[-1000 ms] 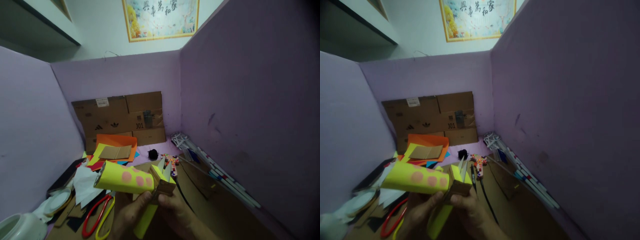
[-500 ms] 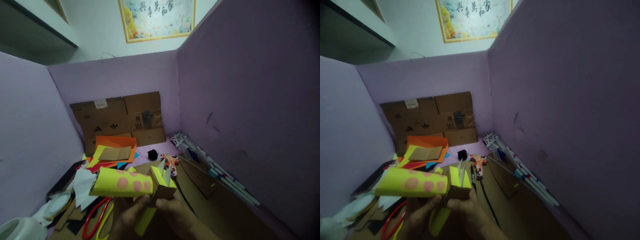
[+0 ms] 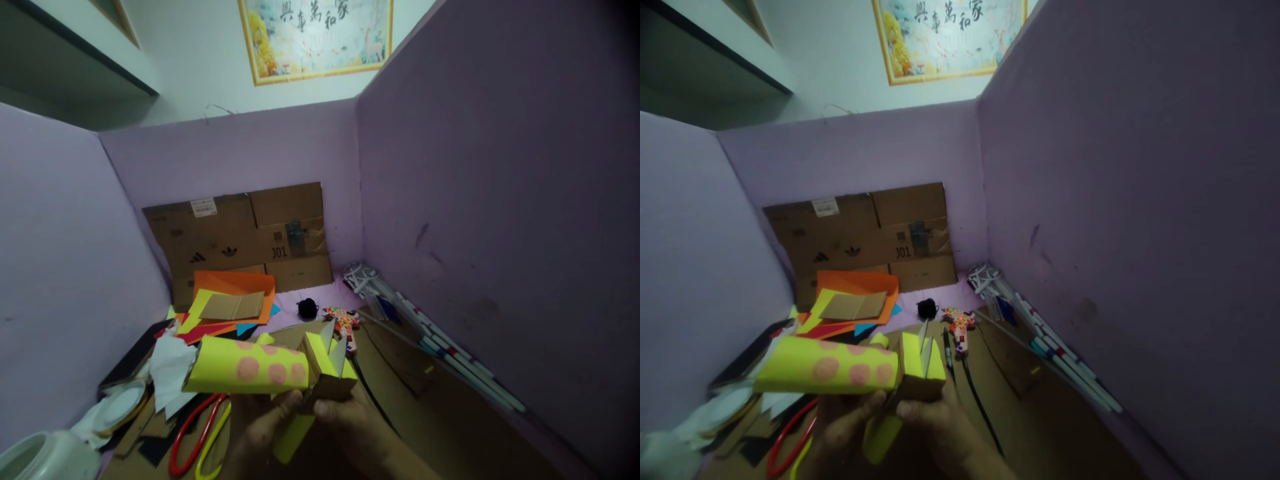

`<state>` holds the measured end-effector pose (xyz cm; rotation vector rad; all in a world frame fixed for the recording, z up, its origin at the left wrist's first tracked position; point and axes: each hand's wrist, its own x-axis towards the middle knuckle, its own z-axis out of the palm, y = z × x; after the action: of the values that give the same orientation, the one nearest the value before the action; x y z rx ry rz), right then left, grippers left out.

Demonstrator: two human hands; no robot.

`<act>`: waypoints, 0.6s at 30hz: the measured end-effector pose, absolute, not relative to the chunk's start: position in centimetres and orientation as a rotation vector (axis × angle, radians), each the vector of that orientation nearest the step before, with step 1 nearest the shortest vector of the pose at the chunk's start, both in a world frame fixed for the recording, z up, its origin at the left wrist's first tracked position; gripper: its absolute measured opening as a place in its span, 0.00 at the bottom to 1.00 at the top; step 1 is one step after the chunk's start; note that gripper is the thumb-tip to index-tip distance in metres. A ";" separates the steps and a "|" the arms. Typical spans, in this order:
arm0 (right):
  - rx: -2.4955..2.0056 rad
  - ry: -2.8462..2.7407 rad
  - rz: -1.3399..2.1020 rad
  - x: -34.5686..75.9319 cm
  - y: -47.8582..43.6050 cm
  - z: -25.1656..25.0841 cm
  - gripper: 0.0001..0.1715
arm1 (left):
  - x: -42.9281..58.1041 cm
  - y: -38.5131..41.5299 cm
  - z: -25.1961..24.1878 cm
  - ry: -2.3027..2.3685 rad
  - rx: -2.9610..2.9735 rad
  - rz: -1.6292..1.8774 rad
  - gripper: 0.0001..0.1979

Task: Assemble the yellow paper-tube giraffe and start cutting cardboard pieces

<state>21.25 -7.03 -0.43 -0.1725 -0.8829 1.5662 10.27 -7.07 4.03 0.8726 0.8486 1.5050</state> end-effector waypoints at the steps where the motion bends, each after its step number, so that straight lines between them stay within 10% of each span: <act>1: -0.166 -0.884 1.560 21.2 -7.0 -0.4 0.37 | 10.3 -7.1 4.0 0.846 0.871 1.508 0.44; 18: -0.254 -0.865 1.581 21.3 -7.1 -0.6 0.29 | 9.5 -6.5 3.2 0.840 0.952 1.383 0.38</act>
<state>21.28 -7.07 -0.55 -0.2542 -0.8652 1.5811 9.48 -6.50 3.18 0.9524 0.8398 1.3826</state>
